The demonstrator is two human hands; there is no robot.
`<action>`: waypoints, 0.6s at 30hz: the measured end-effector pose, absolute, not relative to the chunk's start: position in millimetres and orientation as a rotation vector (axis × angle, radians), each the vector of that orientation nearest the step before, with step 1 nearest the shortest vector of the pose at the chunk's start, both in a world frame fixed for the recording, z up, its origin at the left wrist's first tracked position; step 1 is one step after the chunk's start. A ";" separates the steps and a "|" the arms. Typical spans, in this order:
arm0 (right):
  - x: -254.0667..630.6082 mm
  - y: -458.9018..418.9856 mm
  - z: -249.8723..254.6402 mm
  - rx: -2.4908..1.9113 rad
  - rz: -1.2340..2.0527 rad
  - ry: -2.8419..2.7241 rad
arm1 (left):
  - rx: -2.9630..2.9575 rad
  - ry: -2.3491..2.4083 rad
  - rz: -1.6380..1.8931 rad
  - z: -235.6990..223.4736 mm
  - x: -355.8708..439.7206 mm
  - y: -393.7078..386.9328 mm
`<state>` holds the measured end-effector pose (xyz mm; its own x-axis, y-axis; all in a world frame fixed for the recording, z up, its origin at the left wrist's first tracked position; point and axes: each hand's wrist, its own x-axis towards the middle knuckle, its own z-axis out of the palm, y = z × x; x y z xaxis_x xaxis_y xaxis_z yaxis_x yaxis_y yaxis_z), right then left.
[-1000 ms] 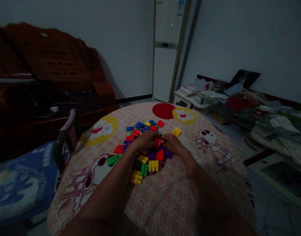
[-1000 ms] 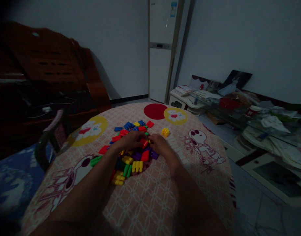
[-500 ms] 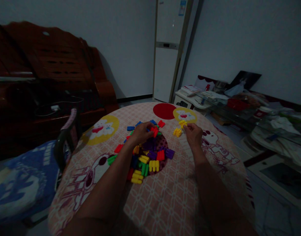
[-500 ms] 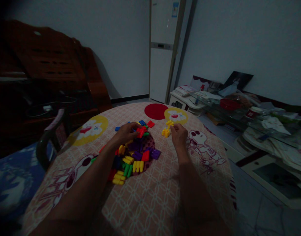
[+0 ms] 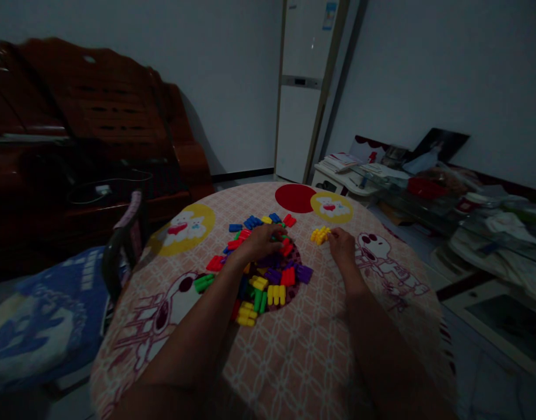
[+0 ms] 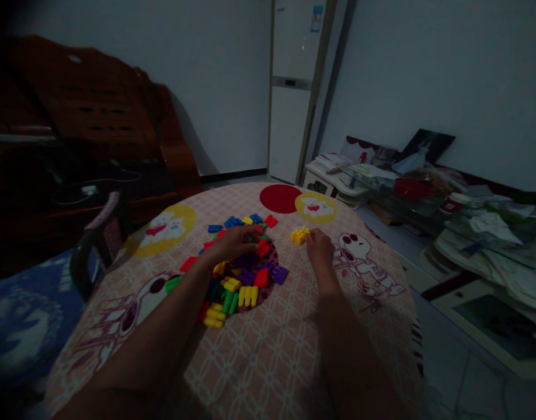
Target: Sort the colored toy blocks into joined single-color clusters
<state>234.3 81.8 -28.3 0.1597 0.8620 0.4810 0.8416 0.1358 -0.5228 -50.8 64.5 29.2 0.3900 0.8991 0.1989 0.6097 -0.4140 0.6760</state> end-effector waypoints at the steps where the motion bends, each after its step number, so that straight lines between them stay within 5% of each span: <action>1: 234.8 82.2 -28.8 -1.676 0.032 -1.666 | 2.144 1.317 0.776 30.1 -54.4 65.2; 9: 232.7 83.7 -28.3 -1.718 0.048 -1.688 | 1.892 1.738 1.120 18.9 -109.9 81.6; 18: 232.6 82.6 -33.7 -1.695 0.056 -1.616 | 2.264 1.787 0.640 6.2 -60.9 108.1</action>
<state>232.6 82.6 -33.7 0.1909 0.8643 0.4654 0.8303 0.1107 -0.5462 -60.9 108.1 6.2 0.1815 0.9592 0.2166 0.8787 -0.2571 0.4022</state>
